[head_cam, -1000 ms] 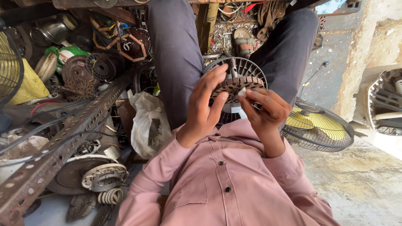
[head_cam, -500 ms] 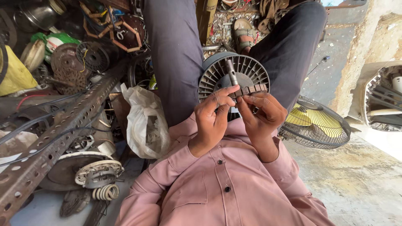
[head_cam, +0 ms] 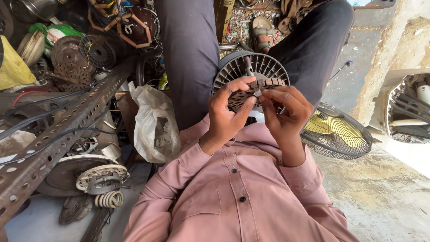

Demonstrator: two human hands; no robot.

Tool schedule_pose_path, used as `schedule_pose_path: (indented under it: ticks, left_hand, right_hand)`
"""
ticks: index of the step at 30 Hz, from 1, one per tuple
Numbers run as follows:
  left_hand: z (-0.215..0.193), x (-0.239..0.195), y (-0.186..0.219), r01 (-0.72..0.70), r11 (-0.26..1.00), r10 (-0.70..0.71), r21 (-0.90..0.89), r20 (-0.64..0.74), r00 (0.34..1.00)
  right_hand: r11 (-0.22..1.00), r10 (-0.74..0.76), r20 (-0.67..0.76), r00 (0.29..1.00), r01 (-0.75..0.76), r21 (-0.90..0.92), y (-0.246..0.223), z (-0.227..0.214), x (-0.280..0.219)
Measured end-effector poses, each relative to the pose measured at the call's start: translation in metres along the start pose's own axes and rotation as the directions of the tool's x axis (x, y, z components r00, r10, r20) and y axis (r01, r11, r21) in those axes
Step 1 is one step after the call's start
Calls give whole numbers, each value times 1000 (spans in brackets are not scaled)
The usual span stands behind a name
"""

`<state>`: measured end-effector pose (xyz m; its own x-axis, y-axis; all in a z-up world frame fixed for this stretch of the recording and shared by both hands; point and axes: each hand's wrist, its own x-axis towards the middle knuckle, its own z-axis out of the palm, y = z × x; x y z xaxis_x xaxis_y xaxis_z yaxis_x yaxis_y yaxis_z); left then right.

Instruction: The person manipulates the copper-wound core of a fan motor by hand, inserting small white plastic insulators into the slots of the armature while seated in a workshop.

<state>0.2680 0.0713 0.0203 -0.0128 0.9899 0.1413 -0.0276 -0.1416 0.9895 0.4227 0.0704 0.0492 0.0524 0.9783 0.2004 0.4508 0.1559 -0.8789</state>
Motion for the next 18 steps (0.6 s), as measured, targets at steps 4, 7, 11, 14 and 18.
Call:
schedule_pose_path:
  ticks: [4, 7, 11, 14, 18]
  left_hand:
    - [5, 1, -6, 79, 995, -81, -64, -30, 996]
    - [5, -2, -11, 84, 993, -87, -78, -40, 995]
    - [7, 1, -12, 63, 996, -67, -58, -66, 996]
    - [4, 0, -11, 53, 996, -56, -74, -41, 998]
    - [3, 0, -4, 69, 989, -75, -128, -44, 996]
  right_hand:
    - [999, 32, -72, 997, -33, -9, -2, 5, 5]
    - [998, 68, -42, 997, -68, -9, 2, 1, 1]
    - [993, 117, -21, 993, -117, -4, 11, -18, -10]
    - [980, 184, 174, 967, -167, -110, 16, -31, -24]
    - [952, 105, 283, 953, -14, -305, 13, -18, -38]
